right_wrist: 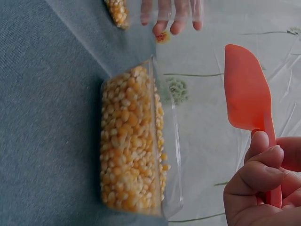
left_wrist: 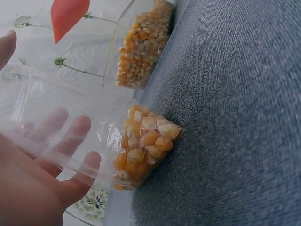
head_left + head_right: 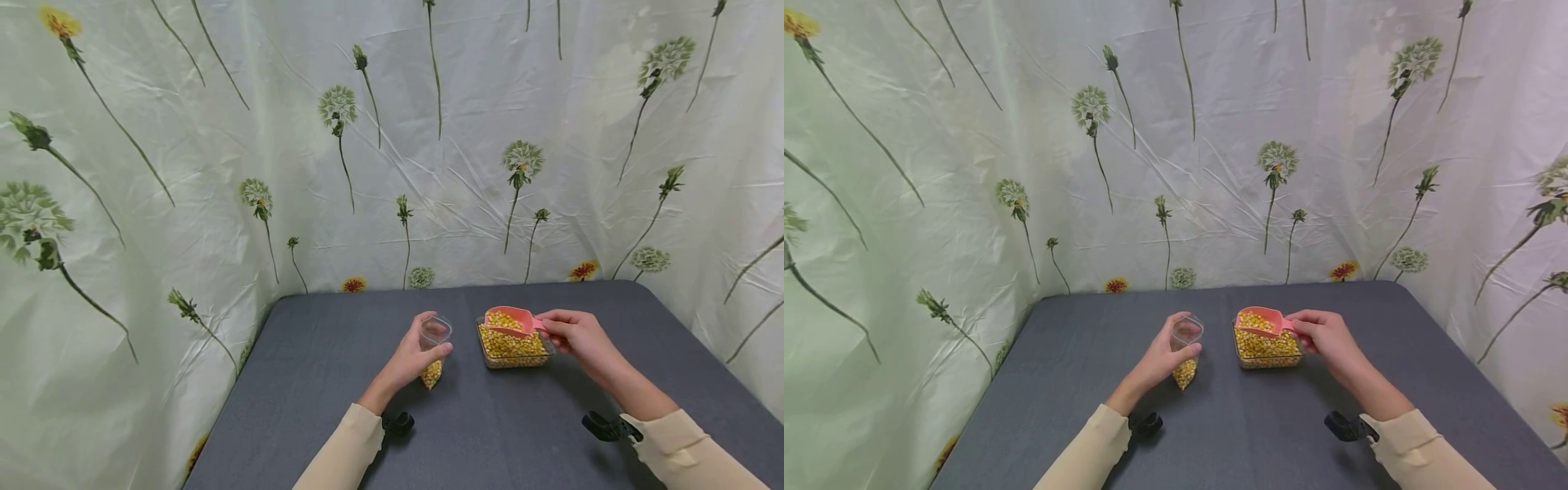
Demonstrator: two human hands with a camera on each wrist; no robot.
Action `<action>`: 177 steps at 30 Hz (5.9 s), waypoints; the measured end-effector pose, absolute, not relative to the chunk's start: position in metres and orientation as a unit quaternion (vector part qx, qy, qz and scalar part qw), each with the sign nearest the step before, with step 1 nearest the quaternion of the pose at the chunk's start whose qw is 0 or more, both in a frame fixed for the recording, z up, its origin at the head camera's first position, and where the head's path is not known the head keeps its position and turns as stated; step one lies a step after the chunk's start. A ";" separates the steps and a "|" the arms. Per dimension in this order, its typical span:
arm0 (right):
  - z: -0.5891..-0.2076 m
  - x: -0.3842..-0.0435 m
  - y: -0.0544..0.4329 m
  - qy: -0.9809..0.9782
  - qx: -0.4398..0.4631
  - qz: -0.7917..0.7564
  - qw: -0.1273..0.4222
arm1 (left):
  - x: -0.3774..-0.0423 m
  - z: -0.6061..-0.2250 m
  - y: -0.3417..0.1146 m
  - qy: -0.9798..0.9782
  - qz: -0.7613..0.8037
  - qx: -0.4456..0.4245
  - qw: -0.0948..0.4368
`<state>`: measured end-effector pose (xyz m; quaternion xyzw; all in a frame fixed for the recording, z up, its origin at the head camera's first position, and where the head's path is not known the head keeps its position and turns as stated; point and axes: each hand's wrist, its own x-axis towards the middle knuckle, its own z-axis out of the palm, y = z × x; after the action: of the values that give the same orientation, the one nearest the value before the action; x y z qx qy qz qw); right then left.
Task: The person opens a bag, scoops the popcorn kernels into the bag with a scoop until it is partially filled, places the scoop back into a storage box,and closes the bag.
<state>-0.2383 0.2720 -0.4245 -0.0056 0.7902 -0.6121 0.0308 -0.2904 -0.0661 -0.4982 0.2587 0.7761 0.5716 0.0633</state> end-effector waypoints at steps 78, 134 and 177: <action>-0.391 -0.255 0.173 0.896 -0.145 -0.419 -0.010 | -0.286 -0.494 -0.058 0.786 0.561 0.249 0.074; -0.387 -0.241 0.161 0.893 -0.324 -0.222 -0.218 | -0.284 -0.489 -0.060 0.780 0.563 0.269 0.040; -0.382 -0.241 0.227 0.926 -0.135 -0.326 -0.134 | -0.287 -0.494 -0.061 0.789 0.555 0.263 0.023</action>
<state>-0.2415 0.2266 -0.3815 -0.1347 0.9261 -0.3259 -0.1339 -0.2865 -0.0614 -0.4945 0.2632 0.7888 0.5550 0.0229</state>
